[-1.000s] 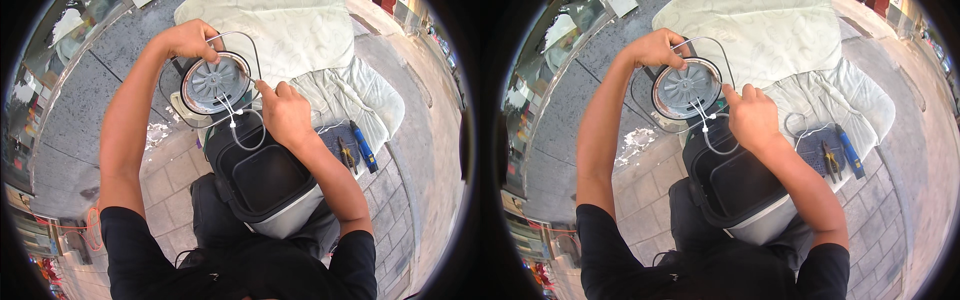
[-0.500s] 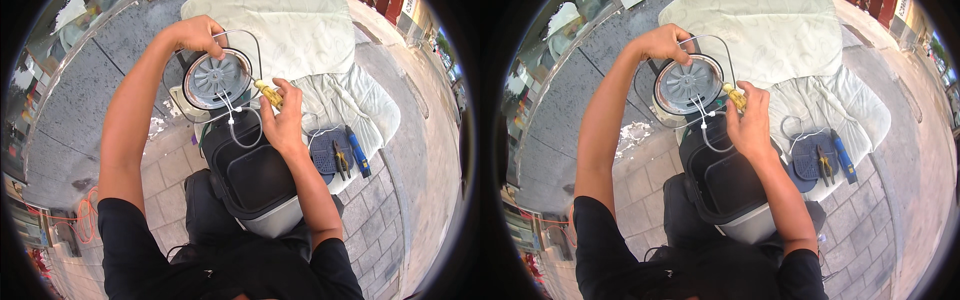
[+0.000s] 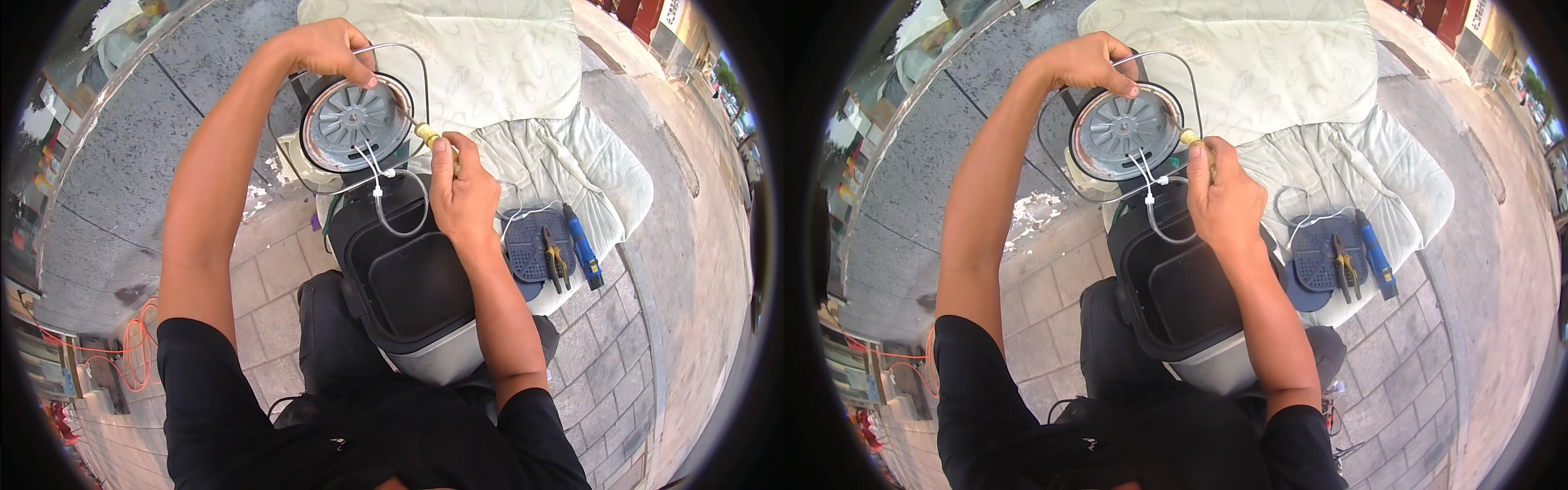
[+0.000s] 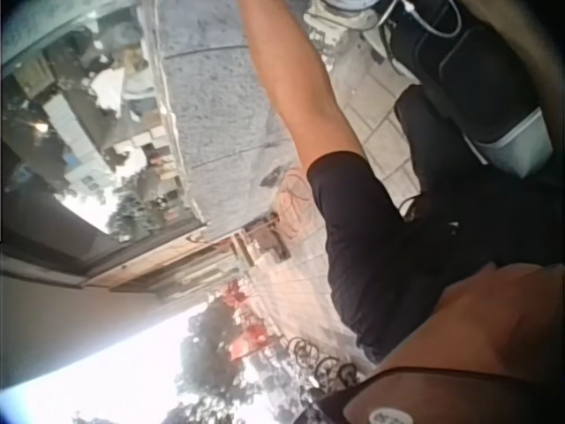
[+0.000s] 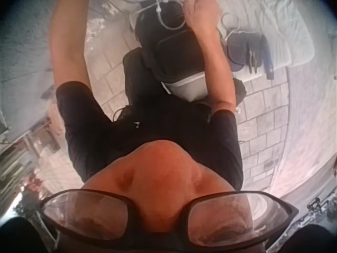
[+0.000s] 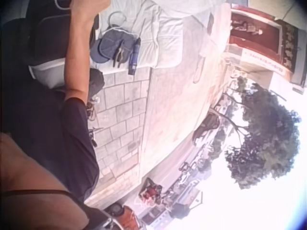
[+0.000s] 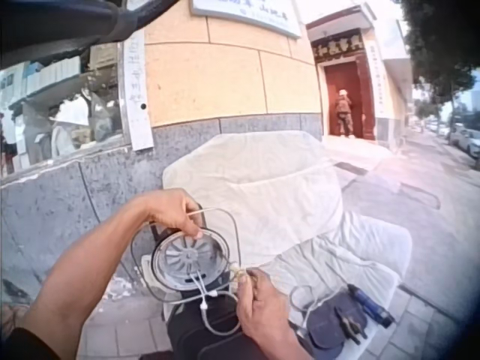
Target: The person uses a screwdriver to manipulate wires and components inside a disassembled electric fan. They repeatedly probe the internal wiring and fan housing, then reposition the fan unit to access different areas.
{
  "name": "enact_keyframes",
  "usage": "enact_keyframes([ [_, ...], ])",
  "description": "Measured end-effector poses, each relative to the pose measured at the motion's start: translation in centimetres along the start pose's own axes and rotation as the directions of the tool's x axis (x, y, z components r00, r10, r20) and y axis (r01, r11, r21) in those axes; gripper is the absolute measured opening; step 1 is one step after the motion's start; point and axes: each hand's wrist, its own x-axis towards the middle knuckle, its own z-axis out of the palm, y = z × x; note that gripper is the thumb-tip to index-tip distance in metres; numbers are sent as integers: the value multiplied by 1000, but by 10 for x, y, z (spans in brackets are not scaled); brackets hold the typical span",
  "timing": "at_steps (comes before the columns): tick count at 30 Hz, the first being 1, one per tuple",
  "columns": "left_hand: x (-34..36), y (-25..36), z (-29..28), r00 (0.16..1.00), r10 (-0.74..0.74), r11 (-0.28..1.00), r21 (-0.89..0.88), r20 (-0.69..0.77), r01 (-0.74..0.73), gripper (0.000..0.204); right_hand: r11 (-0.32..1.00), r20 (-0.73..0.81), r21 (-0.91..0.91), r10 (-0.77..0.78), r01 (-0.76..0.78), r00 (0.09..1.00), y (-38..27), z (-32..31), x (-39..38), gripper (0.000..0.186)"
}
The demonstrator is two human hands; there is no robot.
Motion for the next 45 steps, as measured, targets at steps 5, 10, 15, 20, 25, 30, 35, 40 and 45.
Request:
enact_keyframes([
  [5,0,6,0,1000,10,1000,6,3,-10,31,920,-127,-70,-391,385,911,18,2,5,22],
  [10,3,0,1,1000,-5,1000,25,-4,5,29,930,-206,-43,-365,364,908,0,1,4,24],
  [15,2,4,1,1000,-2,999,34,-17,3,29,991,33,27,-134,134,990,26,5,2,34],
  [20,6,-8,3,999,36,999,3,-38,-36,31,859,-104,-161,-505,486,857,17,0,5,33],
  [25,2,-7,4,994,7,999,47,-109,-1,37,973,-94,-65,-229,223,969,3,3,5,33],
  [30,3,-9,6,985,33,994,104,-171,-16,39,894,-38,-134,-435,427,900,31,3,13,45],
  [35,7,-11,2,993,-3,997,77,-115,12,46,956,-68,-105,-283,275,957,14,7,7,44],
  [40,15,-2,8,992,-2,993,120,-126,17,49,960,-7,-84,-269,268,963,28,-6,10,25],
  [45,1,-9,0,990,-31,991,127,-138,49,51,912,-190,-58,-409,405,893,6,10,13,24],
])
